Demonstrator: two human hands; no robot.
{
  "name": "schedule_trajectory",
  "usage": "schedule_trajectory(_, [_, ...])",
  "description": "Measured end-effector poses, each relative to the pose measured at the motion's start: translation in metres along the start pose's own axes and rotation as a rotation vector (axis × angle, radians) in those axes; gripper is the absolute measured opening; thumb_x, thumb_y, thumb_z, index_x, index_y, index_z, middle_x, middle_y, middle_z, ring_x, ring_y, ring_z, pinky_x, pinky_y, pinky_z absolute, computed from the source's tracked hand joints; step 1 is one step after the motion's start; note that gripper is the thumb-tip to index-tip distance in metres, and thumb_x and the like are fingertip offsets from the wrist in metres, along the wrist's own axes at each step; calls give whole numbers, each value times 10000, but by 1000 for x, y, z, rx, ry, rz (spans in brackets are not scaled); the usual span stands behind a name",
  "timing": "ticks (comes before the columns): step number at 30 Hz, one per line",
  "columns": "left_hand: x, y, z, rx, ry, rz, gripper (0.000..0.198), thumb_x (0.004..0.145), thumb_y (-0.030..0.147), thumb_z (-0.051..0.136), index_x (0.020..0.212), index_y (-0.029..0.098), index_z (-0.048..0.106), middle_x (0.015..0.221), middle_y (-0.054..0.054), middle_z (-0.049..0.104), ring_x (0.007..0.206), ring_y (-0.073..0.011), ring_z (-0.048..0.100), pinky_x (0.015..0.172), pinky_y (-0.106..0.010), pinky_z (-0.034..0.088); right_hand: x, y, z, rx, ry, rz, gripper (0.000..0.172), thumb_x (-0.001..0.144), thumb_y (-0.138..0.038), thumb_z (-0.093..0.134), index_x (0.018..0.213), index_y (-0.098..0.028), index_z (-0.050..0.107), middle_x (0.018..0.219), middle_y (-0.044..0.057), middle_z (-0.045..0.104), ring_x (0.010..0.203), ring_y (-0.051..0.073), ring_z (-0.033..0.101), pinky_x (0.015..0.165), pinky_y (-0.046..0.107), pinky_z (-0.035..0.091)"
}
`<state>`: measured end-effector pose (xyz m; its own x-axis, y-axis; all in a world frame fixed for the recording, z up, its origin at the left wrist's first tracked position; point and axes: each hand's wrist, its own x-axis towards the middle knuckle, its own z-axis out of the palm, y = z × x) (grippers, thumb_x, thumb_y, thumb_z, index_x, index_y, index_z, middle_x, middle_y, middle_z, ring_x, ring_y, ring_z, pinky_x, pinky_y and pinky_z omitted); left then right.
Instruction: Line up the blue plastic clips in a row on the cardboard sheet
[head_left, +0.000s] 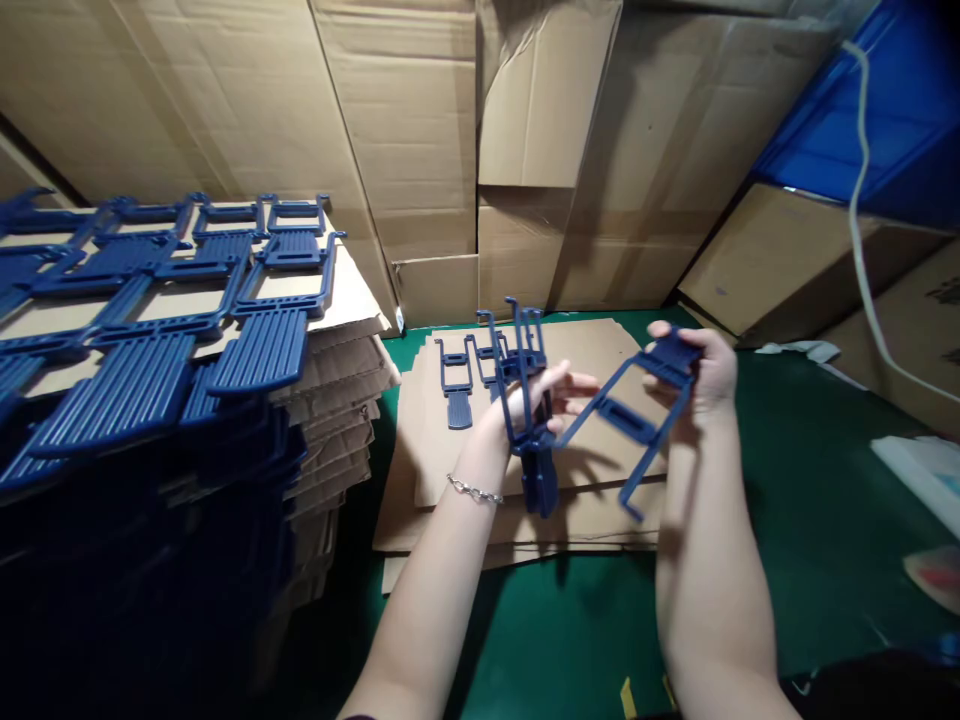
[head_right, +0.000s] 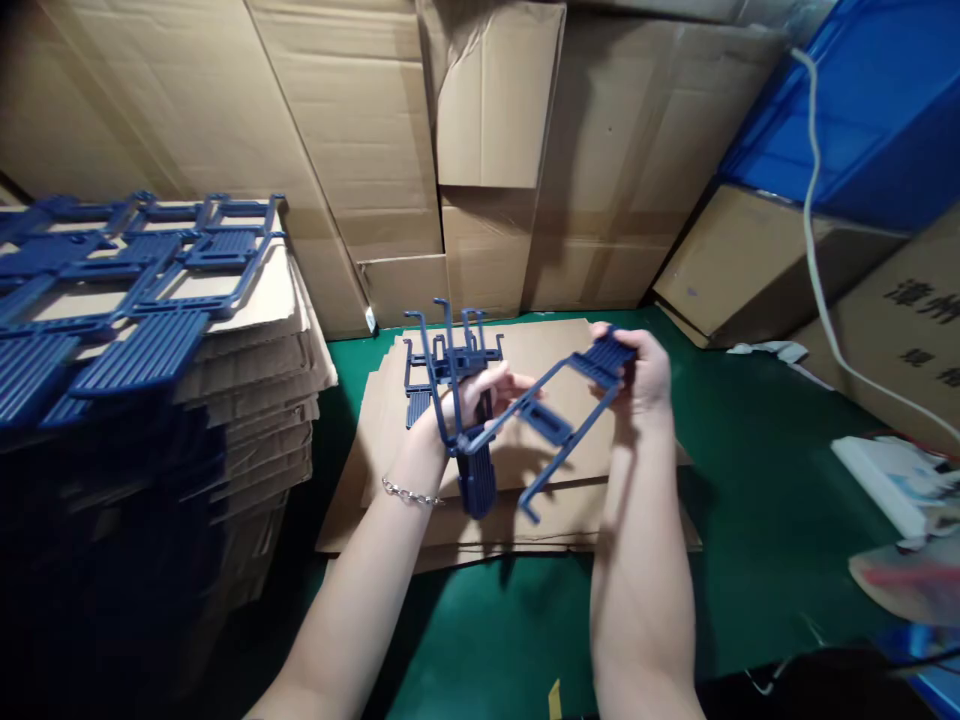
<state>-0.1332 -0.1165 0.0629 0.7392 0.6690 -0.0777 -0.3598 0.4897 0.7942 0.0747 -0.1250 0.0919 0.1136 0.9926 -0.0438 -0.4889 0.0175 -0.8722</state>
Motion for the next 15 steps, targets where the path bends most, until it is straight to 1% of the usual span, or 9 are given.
schedule_trajectory(2, [-3,9,-2,-126,228,167,280,885,315,430,858,95,600,926,-85,568,543,-54,474,360,-119,258,0,-9,-11,205,178,-140,223,791,-327,319,772,-144,445,495,-18,202,364,68,143,330,184,72])
schedule_trajectory(4, [-5,19,-6,-327,464,337,156,848,226,487,809,90,555,768,-42,551,498,-57,458,360,-136,275,7,-11,-22,352,417,-291,199,795,-321,321,760,-141,401,501,-27,220,373,58,193,330,165,118])
schedule_trajectory(6, [-4,26,-12,-506,640,453,104,839,166,481,769,91,495,661,-9,505,469,-60,444,367,-150,288,18,-4,-32,352,616,-391,97,784,-225,316,797,-147,372,512,-29,299,386,53,280,349,146,210])
schedule_trajectory(7, [-3,28,-15,-563,703,480,112,851,165,462,762,97,469,630,4,484,457,-59,434,375,-157,296,25,3,-35,280,670,-397,80,780,-170,312,834,-150,368,523,-26,350,401,57,336,375,143,271])
schedule_trajectory(9, [2,28,-20,-624,795,499,135,878,187,429,767,110,435,602,23,460,449,-57,426,395,-168,311,39,21,-39,58,698,-335,186,761,-68,334,925,-146,375,538,-9,431,453,84,448,450,170,387])
schedule_trajectory(10, [4,27,-22,-634,819,492,144,884,198,424,767,114,424,593,31,451,444,-54,421,403,-172,312,45,31,-39,-76,700,-285,225,756,-44,359,960,-138,374,544,1,456,480,102,489,481,195,422])
schedule_trajectory(12, [8,23,-24,-649,815,458,152,885,205,430,766,111,423,591,34,450,445,-54,421,423,-183,317,52,47,-39,-303,694,-204,256,753,-44,432,996,-116,398,575,32,494,508,127,522,470,206,428])
schedule_trajectory(14, [10,19,-24,-654,769,406,146,877,191,440,761,103,433,592,31,453,449,-55,426,445,-193,325,53,57,-37,-488,620,-85,299,739,-73,517,1026,-83,435,604,63,513,484,124,503,412,183,384])
schedule_trajectory(15, [10,16,-24,-654,738,386,140,872,188,450,763,102,442,597,29,458,456,-57,432,458,-198,330,51,59,-36,-572,564,-2,360,731,-92,554,1071,-70,436,607,68,514,456,111,475,387,175,357])
